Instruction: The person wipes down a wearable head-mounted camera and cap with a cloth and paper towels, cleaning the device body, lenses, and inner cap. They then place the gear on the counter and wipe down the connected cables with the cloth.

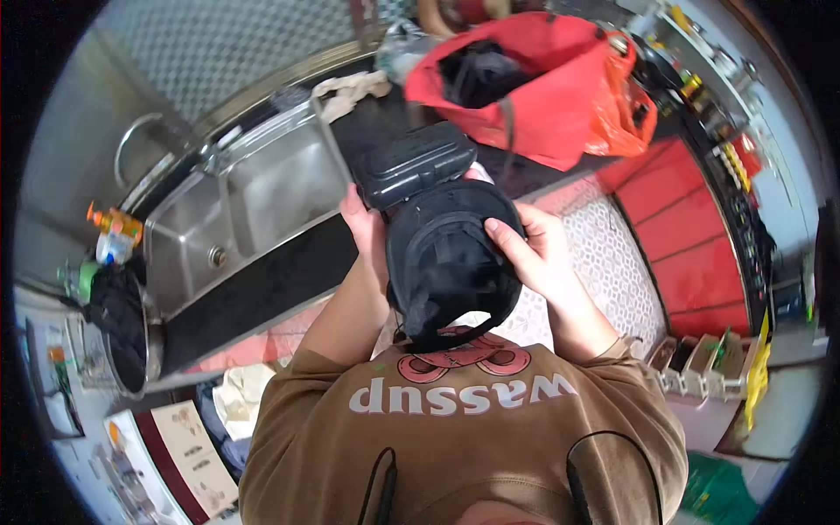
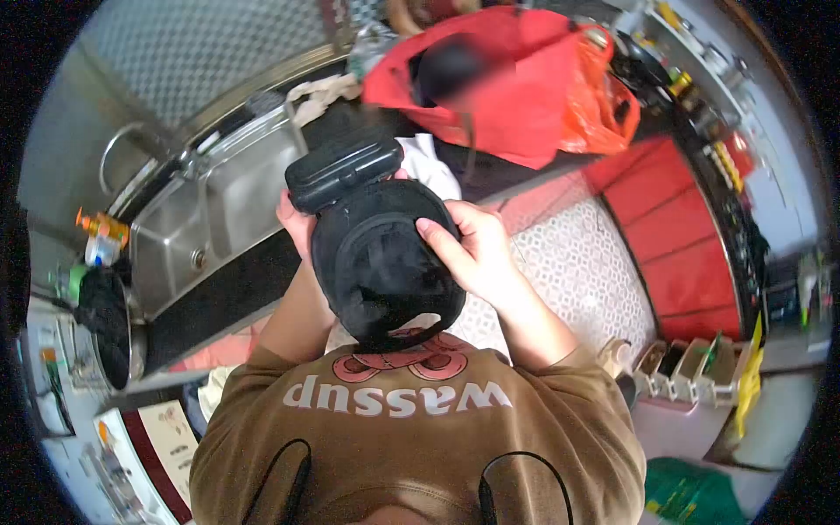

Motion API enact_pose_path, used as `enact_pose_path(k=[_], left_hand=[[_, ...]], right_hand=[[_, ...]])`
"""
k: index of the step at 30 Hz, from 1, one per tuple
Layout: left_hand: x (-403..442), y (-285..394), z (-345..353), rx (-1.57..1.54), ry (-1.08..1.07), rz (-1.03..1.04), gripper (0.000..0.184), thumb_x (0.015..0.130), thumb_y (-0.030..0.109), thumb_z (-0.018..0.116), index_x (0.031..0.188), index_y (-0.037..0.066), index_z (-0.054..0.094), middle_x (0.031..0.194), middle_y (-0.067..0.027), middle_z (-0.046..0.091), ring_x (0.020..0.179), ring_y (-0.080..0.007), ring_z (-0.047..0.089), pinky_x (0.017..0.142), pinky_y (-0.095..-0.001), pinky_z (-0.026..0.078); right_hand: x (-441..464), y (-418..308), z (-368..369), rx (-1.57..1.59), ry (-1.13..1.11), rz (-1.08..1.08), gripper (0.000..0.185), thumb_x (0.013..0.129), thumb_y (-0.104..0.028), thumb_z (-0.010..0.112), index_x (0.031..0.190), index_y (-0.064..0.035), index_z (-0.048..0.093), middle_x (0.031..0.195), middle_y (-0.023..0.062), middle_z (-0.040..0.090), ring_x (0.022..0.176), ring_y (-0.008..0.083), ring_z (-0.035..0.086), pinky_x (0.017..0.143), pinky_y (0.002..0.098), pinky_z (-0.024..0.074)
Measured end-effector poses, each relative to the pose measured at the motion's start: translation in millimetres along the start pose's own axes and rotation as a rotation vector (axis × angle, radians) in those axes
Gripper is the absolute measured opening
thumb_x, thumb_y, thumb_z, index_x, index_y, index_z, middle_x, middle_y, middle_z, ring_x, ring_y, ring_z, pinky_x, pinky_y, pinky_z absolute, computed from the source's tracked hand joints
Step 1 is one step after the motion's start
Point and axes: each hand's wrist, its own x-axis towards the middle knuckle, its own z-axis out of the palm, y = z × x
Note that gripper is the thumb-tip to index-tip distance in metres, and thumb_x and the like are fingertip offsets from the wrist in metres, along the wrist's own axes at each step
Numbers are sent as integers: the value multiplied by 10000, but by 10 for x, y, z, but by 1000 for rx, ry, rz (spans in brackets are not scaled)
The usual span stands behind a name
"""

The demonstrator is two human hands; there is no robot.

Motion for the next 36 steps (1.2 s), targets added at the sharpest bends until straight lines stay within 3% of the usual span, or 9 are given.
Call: enact_pose_path(k=[4,7,11,15,21,24,28,33,36], left_hand=[[375,-677,41,-80,-164,-140,862,852,676,383,1377,-7,394,1328,-227,492,1175,-355,531,978,-467,458],[664,-1200,44,301,135,-158,806,844,586,514,1401,18,378,1323,-223,502,1169,-362,535,963,-480,470],[1004,-2016,437,678,-32,-122,758,845,468,570,1429,44,336,1351,-209,474,1195,-347,517,987,-487,451],[1239,-2774,352,351,-258,-279,793,816,250,656,1459,22,250,1386,-184,447,1239,-338,489,1037,-470,416],[1669,-3681,446,332,-310,-487,812,784,192,680,1455,17,256,1378,-192,451,1236,-323,495,1039,-458,419],[1856,-4041,445,310,-348,-582,780,793,191,671,1444,7,281,1369,-194,461,1232,-312,501,1029,-447,428],[2207,-4427,250,348,-377,-804,720,800,158,659,1419,-11,331,1354,-182,484,1245,-291,492,1038,-425,417],[2879,-5090,16,320,-403,-824,684,792,107,661,1395,-23,367,1345,-168,498,1258,-275,481,1048,-407,403],[3464,-5499,-17,289,-353,-884,700,777,81,672,1399,-11,366,1362,-165,482,1266,-276,473,1055,-406,395]], right_hand=[[-410,-213,-711,-10,190,68,205,907,-156,604,888,40,659,695,73,652,665,83,573,610,266,470],[-713,-198,-1258,-132,309,109,226,909,-177,598,881,38,661,668,67,646,651,82,572,607,269,473],[-1155,-236,-1931,-252,477,180,256,915,-199,585,864,40,662,647,63,641,635,79,569,596,277,476],[-1533,-62,-2384,-204,624,174,254,917,-185,587,818,40,651,632,7,600,614,48,510,557,251,434],[-1968,12,-3015,-125,828,231,267,903,-173,604,754,49,620,583,2,548,591,35,463,510,260,397],[-2088,-60,-3312,-468,829,369,266,893,-217,587,792,22,644,602,166,592,541,259,610,553,366,462],[-2076,16,-3711,-696,820,425,277,883,-231,593,767,17,632,598,209,549,565,369,596,554,403,459],[-1878,381,-4514,-691,858,432,270,882,-226,605,759,12,630,597,196,554,584,383,594,557,414,460],[-1609,624,-5095,-629,1021,334,245,882,-198,608,768,18,631,630,200,576,603,375,603,561,407,464]])
